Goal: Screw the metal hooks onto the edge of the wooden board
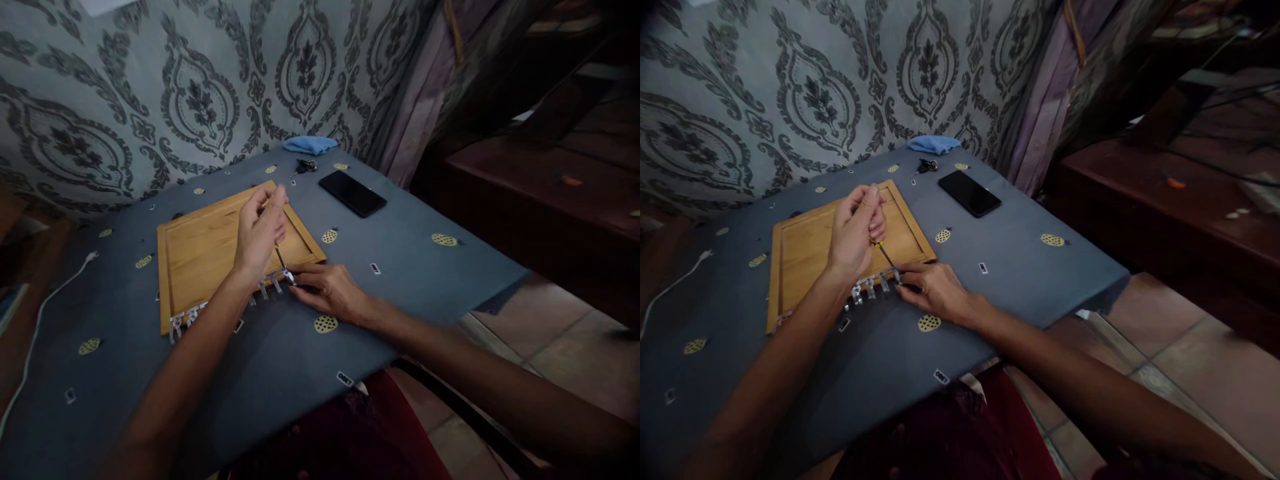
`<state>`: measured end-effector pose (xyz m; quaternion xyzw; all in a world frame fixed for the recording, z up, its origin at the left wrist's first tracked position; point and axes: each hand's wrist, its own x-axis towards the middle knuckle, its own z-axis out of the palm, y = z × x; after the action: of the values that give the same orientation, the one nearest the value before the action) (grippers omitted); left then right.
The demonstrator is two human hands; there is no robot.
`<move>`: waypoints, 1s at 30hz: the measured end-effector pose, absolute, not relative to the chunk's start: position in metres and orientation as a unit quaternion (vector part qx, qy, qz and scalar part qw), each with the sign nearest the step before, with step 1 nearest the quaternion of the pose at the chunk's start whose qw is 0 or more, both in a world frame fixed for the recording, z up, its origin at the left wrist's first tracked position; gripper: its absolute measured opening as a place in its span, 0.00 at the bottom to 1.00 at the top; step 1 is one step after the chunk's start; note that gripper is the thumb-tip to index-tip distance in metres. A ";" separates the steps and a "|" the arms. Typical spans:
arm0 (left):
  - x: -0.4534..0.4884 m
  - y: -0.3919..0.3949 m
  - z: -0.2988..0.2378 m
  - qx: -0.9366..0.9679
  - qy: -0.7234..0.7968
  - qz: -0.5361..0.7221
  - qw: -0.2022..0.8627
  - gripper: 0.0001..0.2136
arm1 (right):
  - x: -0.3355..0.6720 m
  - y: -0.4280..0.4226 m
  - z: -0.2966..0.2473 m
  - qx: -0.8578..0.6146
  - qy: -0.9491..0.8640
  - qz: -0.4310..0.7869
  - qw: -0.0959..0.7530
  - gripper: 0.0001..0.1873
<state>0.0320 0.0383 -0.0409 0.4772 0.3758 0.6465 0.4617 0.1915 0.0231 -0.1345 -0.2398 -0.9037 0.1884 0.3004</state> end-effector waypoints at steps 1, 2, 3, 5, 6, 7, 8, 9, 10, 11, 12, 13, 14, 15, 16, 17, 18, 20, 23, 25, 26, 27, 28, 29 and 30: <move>0.033 0.038 -0.042 0.471 0.378 0.654 0.457 0.20 | 0.192 0.023 -0.135 -0.239 -0.904 0.191 0.298 0.12; 0.034 0.039 -0.043 0.472 0.375 0.654 0.457 0.20 | 0.192 0.023 -0.135 -0.239 -0.904 0.193 0.297 0.13; 0.035 0.040 -0.043 0.477 0.370 0.651 0.461 0.20 | 0.192 0.023 -0.135 -0.238 -0.904 0.195 0.295 0.13; 0.034 0.043 -0.043 0.493 0.355 0.636 0.475 0.20 | 0.192 0.023 -0.135 -0.238 -0.904 0.199 0.293 0.14; 0.033 0.045 -0.043 0.501 0.349 0.626 0.485 0.20 | 0.192 0.023 -0.135 -0.240 -0.904 0.199 0.292 0.14; 0.032 0.046 -0.043 0.508 0.344 0.615 0.495 0.19 | 0.192 0.023 -0.135 -0.241 -0.904 0.199 0.292 0.14; 0.031 0.048 -0.043 0.515 0.339 0.604 0.506 0.19 | 0.192 0.023 -0.135 -0.242 -0.904 0.197 0.292 0.14; 0.030 0.049 -0.042 0.522 0.332 0.592 0.517 0.19 | 0.192 0.023 -0.135 -0.242 -0.905 0.195 0.292 0.14; 0.029 0.050 -0.042 0.530 0.324 0.579 0.528 0.19 | 0.192 0.022 -0.135 -0.242 -0.905 0.192 0.293 0.14; 0.028 0.050 -0.042 0.537 0.315 0.567 0.539 0.18 | 0.192 0.022 -0.135 -0.243 -0.905 0.191 0.293 0.14; 0.028 0.049 -0.042 0.544 0.306 0.557 0.548 0.18 | 0.192 0.022 -0.135 -0.244 -0.905 0.191 0.292 0.14; 0.027 0.048 -0.041 0.547 0.299 0.552 0.553 0.18 | 0.192 0.022 -0.135 -0.245 -0.905 0.192 0.291 0.14; 0.027 0.047 -0.041 0.548 0.297 0.555 0.551 0.18 | 0.192 0.022 -0.135 -0.246 -0.904 0.194 0.291 0.14; 0.027 0.044 -0.040 0.544 0.301 0.570 0.537 0.17 | 0.192 0.023 -0.135 -0.246 -0.903 0.196 0.291 0.14; 0.026 0.042 -0.040 0.538 0.309 0.594 0.512 0.17 | 0.192 0.023 -0.135 -0.246 -0.903 0.198 0.292 0.13; 0.026 0.039 -0.039 0.529 0.317 0.624 0.481 0.17 | 0.192 0.023 -0.135 -0.246 -0.902 0.200 0.293 0.14; 0.026 0.036 -0.038 0.520 0.324 0.651 0.448 0.16 | 0.192 0.022 -0.135 -0.244 -0.902 0.200 0.294 0.14; 0.025 0.031 -0.037 0.508 0.326 0.684 0.408 0.15 | 0.192 0.022 -0.135 -0.240 -0.903 0.198 0.296 0.14; 0.025 0.028 -0.037 0.507 0.321 0.687 0.411 0.14 | 0.192 0.023 -0.136 -0.238 -0.904 0.191 0.299 0.13; 0.026 0.028 -0.039 0.502 0.323 0.686 0.416 0.14 | 0.192 0.023 -0.136 -0.235 -0.905 0.188 0.301 0.13; 0.027 0.028 -0.040 0.498 0.324 0.687 0.418 0.14 | 0.192 0.023 -0.136 -0.233 -0.905 0.186 0.303 0.13; 0.028 0.028 -0.041 0.494 0.326 0.688 0.420 0.14 | 0.192 0.023 -0.136 -0.230 -0.905 0.185 0.305 0.14; 0.029 0.028 -0.042 0.492 0.326 0.689 0.421 0.14 | 0.192 0.023 -0.135 -0.229 -0.906 0.184 0.306 0.14; 0.030 0.028 -0.043 0.490 0.326 0.689 0.423 0.15 | 0.192 0.023 -0.135 -0.229 -0.906 0.183 0.305 0.13; 0.031 0.028 -0.043 0.490 0.326 0.689 0.424 0.15 | 0.192 0.023 -0.135 -0.229 -0.906 0.181 0.306 0.13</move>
<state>0.0305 0.0277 -0.0434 0.4899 0.3260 0.6885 0.4239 0.1924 0.0231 -0.1348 -0.2294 -0.9062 0.1808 0.3057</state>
